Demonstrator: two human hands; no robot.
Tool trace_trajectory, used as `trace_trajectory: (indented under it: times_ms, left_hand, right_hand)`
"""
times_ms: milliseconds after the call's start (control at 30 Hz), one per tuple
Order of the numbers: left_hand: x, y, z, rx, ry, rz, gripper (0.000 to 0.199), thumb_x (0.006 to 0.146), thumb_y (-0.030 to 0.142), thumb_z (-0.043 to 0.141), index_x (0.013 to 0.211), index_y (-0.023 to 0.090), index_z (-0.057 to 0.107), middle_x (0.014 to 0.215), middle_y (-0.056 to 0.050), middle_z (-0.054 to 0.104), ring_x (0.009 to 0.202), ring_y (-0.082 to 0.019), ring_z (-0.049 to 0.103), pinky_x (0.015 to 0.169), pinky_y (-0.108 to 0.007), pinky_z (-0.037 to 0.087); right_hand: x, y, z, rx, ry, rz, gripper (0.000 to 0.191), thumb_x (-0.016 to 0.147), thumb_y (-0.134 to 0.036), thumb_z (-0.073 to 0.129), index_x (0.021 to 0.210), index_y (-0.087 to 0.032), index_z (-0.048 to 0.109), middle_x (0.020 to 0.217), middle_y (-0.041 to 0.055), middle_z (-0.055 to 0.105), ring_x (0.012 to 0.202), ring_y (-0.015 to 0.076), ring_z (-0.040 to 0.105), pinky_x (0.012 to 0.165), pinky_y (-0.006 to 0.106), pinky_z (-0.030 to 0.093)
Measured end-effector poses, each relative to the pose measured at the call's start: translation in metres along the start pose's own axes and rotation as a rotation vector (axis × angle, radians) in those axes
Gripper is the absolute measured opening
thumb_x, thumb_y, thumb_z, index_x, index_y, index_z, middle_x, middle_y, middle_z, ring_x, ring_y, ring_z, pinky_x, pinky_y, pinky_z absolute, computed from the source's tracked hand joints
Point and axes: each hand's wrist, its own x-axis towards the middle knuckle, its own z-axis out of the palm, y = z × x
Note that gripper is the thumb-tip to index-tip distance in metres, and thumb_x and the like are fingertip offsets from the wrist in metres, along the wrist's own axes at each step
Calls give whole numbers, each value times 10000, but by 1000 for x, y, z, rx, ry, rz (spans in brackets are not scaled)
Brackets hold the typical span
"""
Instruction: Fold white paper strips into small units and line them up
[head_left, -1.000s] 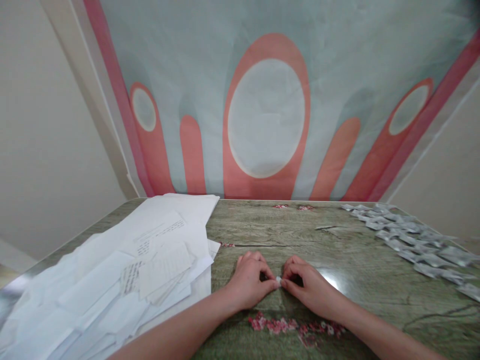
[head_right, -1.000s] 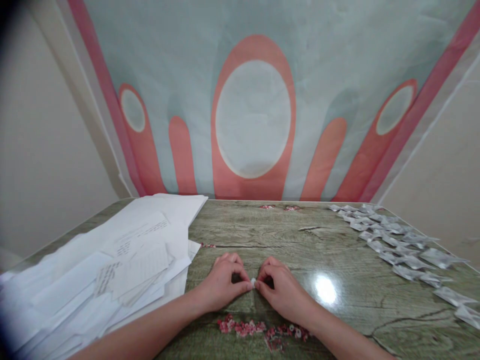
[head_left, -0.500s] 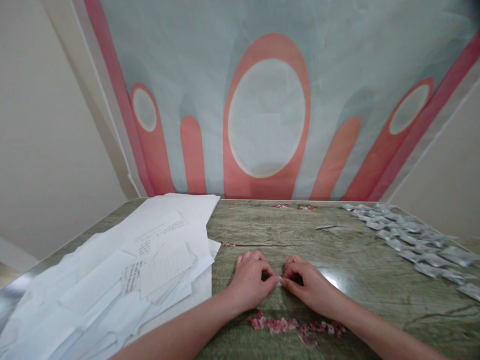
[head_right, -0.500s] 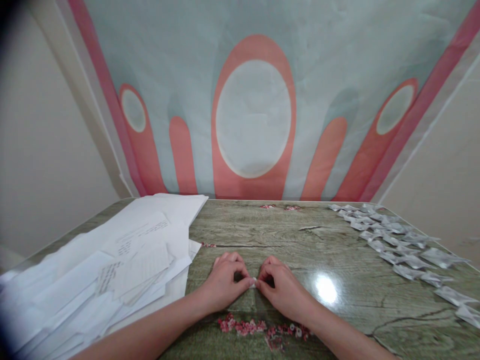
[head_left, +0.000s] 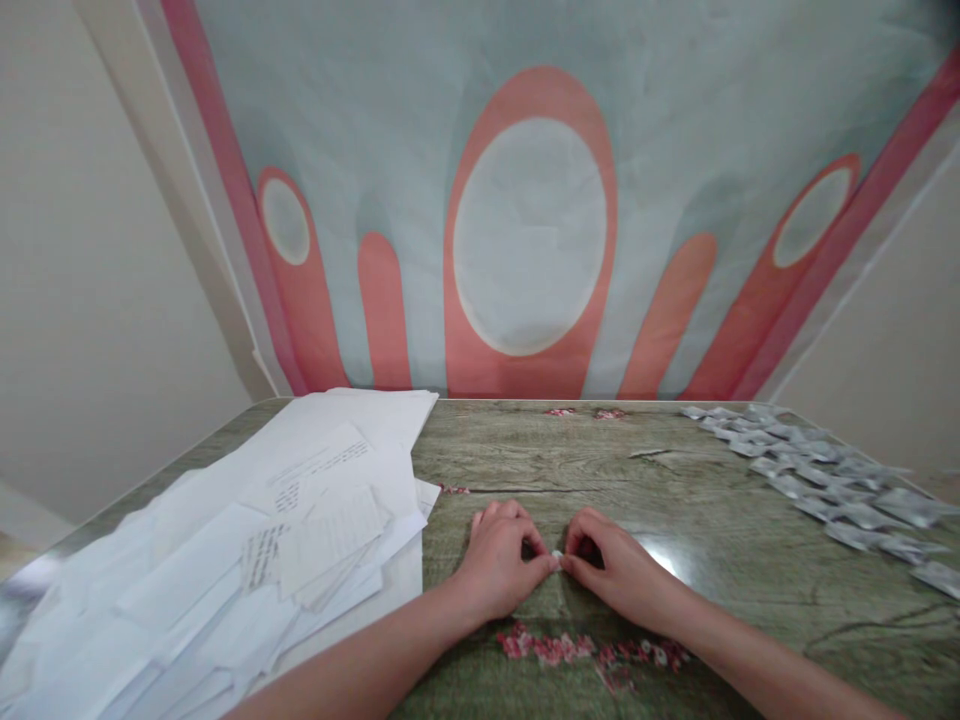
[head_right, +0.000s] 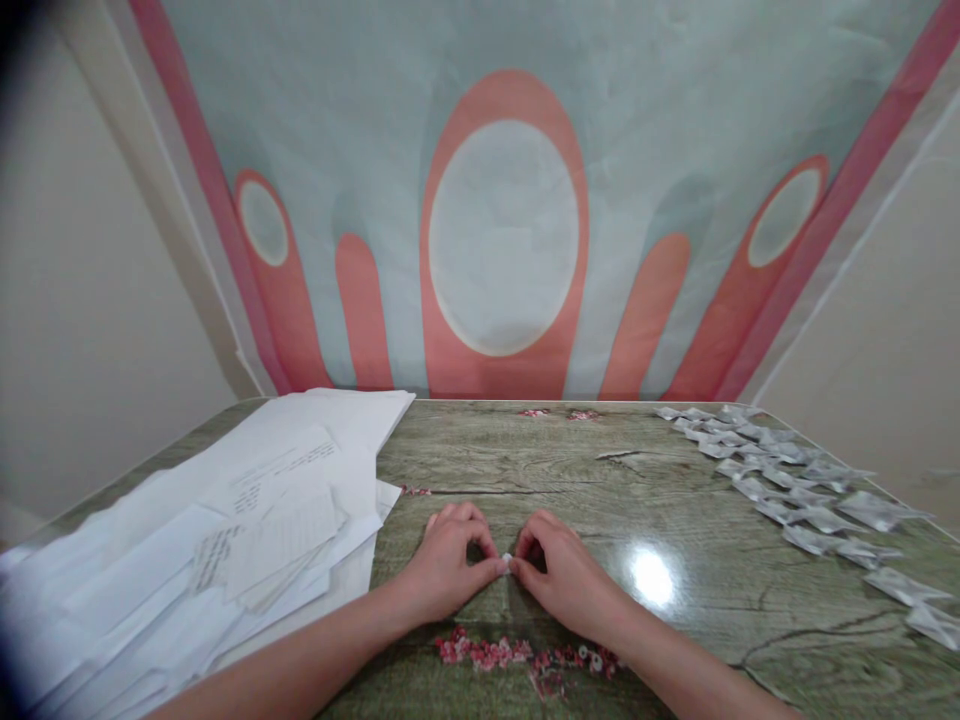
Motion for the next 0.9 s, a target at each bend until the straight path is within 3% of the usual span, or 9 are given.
trace_trajectory:
  times_ms: [267, 533, 667, 900]
  left_hand:
    - [-2, 1, -2, 16, 25, 19, 225, 688, 354, 694, 854, 243, 591, 881, 16, 545, 911, -195, 466, 782, -305, 320]
    - [-3, 1, -2, 28, 2, 45, 141, 723, 363, 671, 824, 272, 636, 889, 10, 542, 926, -203, 465, 792, -318, 313]
    - [-5, -1, 0, 56, 31, 95, 116, 741, 353, 661, 811, 263, 643, 873, 9, 552, 912, -199, 467, 782, -317, 323]
    - [-12, 3, -5, 203, -23, 176, 107, 822, 312, 570, 853, 249, 651, 879, -16, 560, 895, -195, 476, 760, -311, 351]
  right_hand:
    - [2, 2, 2, -30, 6, -28, 42, 743, -157, 559, 734, -195, 544, 755, -8, 533, 700, 148, 509, 633, 262, 381]
    - [-3, 1, 5, -29, 38, -45, 49, 774, -177, 545, 798, -208, 574, 800, 4, 560, 739, 165, 528, 671, 281, 400]
    - [-9, -3, 5, -113, 53, -141, 114, 812, -153, 499, 818, -217, 593, 848, 23, 572, 816, 179, 531, 728, 301, 402]
    - [-17, -13, -4, -286, -51, -291, 272, 830, -76, 419, 927, -221, 627, 927, 53, 595, 886, 204, 518, 768, 333, 398]
